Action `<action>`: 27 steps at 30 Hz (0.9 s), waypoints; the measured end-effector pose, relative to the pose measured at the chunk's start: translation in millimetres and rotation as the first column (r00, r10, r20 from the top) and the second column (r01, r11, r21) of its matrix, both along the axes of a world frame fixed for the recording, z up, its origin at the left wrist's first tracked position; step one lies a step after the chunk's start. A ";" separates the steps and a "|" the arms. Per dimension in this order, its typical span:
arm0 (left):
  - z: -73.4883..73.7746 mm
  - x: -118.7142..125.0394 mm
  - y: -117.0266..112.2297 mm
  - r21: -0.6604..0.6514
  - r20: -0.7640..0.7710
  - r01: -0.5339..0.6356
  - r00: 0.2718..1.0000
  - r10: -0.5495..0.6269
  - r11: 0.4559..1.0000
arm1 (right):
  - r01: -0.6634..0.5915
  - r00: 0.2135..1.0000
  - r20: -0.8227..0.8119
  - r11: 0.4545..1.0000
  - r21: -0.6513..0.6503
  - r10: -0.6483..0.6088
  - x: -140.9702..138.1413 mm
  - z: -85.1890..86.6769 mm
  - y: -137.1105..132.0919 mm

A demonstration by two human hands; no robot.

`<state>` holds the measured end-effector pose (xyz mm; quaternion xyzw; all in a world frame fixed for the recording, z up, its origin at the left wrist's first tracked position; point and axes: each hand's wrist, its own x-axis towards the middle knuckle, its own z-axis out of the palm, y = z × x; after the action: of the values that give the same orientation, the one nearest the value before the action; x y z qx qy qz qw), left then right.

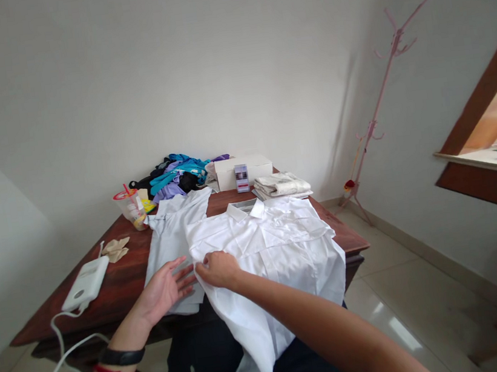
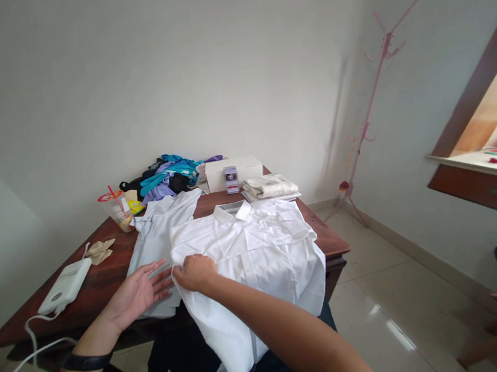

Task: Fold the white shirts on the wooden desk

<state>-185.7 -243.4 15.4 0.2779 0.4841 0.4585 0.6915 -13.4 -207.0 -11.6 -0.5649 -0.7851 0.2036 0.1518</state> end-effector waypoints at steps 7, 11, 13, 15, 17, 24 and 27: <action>3.2 28.7 15.9 0.123 0.078 -0.042 0.996 0.032 0.992 | 0.083 0.959 -0.260 0.990 -0.116 -0.111 11.7 8.6 3.4; 6.1 39.6 18.1 0.213 0.060 0.043 0.997 -0.057 0.976 | 0.159 0.837 -0.510 0.980 -0.121 -0.199 29.4 1.9 11.4; 3.0 40.2 21.4 0.294 -0.056 0.073 0.997 -0.059 0.953 | 0.166 0.805 -0.554 0.977 -0.138 -0.215 41.1 -2.1 12.5; -4.8 38.4 31.2 0.390 -0.237 0.096 0.971 -0.001 0.916 | 0.147 0.725 -0.648 0.971 -0.188 -0.235 52.8 -4.9 10.5; -15.9 35.6 50.4 0.484 -0.430 0.144 0.898 0.091 0.863 | 0.094 0.552 -0.782 0.954 -0.286 -0.289 62.9 -5.7 6.2; -23.0 28.6 161.4 0.645 -0.761 0.489 0.478 0.438 0.587 | -0.033 0.290 -0.860 0.894 -0.448 -0.420 80.3 -3.0 -2.8; -4.1 26.3 196.0 0.500 -0.801 0.748 0.208 0.562 0.437 | -0.058 0.294 -0.859 0.889 -0.454 -0.419 82.1 -5.8 -1.6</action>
<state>-159.4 -47.4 11.3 0.8475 0.4461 0.2873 -0.0141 68.7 -208.6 -17.3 -0.4430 -0.4150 0.6306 0.4835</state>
